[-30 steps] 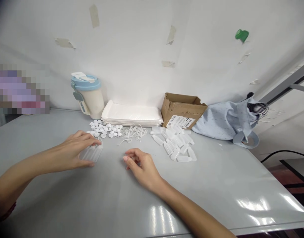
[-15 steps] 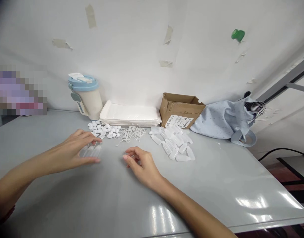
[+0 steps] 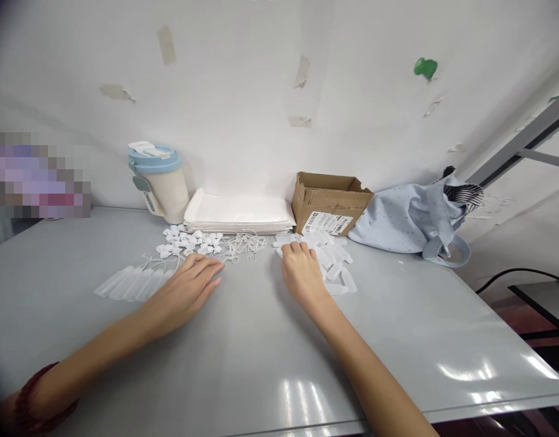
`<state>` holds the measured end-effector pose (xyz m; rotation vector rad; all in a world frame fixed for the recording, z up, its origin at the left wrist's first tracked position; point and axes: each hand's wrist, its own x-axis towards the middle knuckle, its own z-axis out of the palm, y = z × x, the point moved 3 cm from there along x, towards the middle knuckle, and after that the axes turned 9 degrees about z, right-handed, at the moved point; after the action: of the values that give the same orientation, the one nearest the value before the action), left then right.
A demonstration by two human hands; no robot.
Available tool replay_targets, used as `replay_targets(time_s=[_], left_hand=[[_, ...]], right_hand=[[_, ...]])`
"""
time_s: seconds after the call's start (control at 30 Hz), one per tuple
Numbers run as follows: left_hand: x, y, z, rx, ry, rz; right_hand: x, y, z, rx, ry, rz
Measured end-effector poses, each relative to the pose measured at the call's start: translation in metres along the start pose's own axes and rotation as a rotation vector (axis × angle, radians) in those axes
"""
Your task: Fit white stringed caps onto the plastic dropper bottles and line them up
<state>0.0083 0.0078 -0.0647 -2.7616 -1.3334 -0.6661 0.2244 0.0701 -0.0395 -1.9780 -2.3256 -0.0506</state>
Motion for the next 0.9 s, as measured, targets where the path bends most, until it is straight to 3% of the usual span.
replay_targets(time_s=[0.23,0.4,0.73,0.9], left_hand=[[-0.001,0.002,-0.013,-0.203,0.137,-0.069],[-0.005,0.005,-0.02,-0.373,0.168,-0.247],[-0.004,0.0,-0.033,-0.797,0.352,-0.618],[-0.006,-0.01,-0.033,-0.858,0.436,-0.674]], right_hand=[[0.001,-0.001,0.014,-0.132,0.003,-0.013],[0.002,-0.003,0.017,-0.086,0.029,-0.043],[-0.013,-0.018,0.014,0.439,0.16,-0.209],[-0.022,-0.025,0.016,0.606,0.124,-0.294]])
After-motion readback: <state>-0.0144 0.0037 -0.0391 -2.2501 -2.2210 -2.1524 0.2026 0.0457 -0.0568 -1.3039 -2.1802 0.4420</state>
